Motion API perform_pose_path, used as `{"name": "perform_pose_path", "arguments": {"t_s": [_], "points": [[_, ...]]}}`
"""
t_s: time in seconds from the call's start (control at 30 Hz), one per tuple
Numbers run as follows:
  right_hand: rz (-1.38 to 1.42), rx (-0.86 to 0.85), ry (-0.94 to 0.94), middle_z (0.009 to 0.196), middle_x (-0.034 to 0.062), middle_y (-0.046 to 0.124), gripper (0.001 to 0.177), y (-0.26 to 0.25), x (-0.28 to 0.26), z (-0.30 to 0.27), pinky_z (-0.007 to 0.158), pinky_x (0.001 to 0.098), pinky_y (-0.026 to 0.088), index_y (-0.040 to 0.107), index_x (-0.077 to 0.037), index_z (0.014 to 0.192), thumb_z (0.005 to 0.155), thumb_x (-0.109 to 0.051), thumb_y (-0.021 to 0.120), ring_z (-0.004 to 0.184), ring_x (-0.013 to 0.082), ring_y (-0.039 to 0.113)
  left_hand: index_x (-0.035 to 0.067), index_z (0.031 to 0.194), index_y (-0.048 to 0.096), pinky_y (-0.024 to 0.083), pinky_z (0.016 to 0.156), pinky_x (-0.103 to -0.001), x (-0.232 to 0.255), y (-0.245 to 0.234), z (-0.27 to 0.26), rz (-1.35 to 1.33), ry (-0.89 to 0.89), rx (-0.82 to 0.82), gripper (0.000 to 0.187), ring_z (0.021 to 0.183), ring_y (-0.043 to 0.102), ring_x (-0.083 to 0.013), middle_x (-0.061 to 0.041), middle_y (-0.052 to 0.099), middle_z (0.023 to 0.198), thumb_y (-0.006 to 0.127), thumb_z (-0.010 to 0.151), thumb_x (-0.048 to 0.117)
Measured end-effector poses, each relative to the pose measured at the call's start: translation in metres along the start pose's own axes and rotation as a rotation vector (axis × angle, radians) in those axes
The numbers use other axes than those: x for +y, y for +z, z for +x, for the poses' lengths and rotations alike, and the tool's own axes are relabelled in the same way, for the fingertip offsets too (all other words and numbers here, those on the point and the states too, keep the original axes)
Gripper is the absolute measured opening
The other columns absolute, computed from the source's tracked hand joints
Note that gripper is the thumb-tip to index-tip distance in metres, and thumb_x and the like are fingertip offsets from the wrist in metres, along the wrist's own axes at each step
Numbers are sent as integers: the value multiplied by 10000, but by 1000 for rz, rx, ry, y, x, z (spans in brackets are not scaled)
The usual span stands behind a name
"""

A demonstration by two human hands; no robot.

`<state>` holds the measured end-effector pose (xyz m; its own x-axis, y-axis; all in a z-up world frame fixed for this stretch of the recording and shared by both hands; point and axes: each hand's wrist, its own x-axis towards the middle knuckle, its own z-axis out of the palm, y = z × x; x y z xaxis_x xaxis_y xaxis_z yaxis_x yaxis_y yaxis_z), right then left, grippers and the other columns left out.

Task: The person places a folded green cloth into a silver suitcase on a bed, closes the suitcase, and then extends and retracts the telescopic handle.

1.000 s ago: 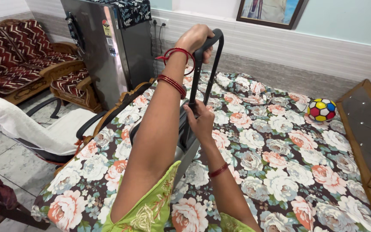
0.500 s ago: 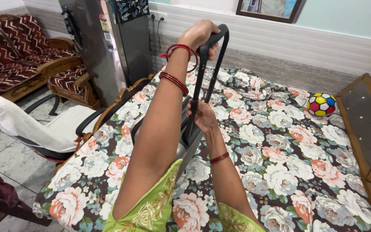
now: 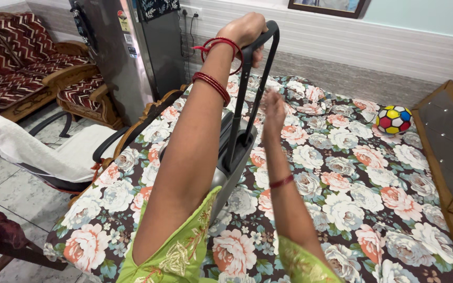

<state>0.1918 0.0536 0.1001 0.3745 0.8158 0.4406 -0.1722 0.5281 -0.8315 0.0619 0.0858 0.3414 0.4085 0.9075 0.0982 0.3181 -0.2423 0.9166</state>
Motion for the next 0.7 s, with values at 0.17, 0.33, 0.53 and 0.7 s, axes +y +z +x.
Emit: {"name": "perform_pose_path", "arguments": {"t_s": [0.17, 0.33, 0.53, 0.7], "points": [[-277, -34, -496, 1602, 127, 410, 659, 14, -72, 93, 1177, 413, 322, 431, -64, 1563, 1119, -547, 367, 1463, 265, 390, -44, 747, 627, 616, 522, -428, -1, 5, 8, -32, 48, -14, 384, 504, 716, -306, -209, 683, 624, 436, 932, 234], [-362, -242, -431, 1108, 72, 585, 464, 47, -100, 140, 946, 368, 492, 673, -64, 1168, 1057, -452, 445, 1026, 202, 622, -11, 795, 584, 593, 492, -468, -14, 3, 29, -33, 98, -1, 352, 493, 691, -292, -159, 639, 649, 439, 954, 267], [-207, -191, -526, 958, 53, 499, 332, 54, -86, 134, 795, 333, 464, 597, -25, 955, 1048, -307, 449, 846, 175, 527, -3, 863, 708, 539, 604, -360, -33, 4, 42, 459, 545, 120, 452, 606, 717, -197, -123, 715, 692, 551, 1028, 387], [-87, -227, -399, 957, 36, 511, 306, 53, -90, 135, 740, 311, 483, 595, -39, 936, 1023, -287, 439, 810, 155, 533, -1, 828, 616, 602, 457, -364, -25, 13, 5, -169, 7, -38, 465, 478, 714, -257, -174, 713, 635, 462, 991, 406]]}}
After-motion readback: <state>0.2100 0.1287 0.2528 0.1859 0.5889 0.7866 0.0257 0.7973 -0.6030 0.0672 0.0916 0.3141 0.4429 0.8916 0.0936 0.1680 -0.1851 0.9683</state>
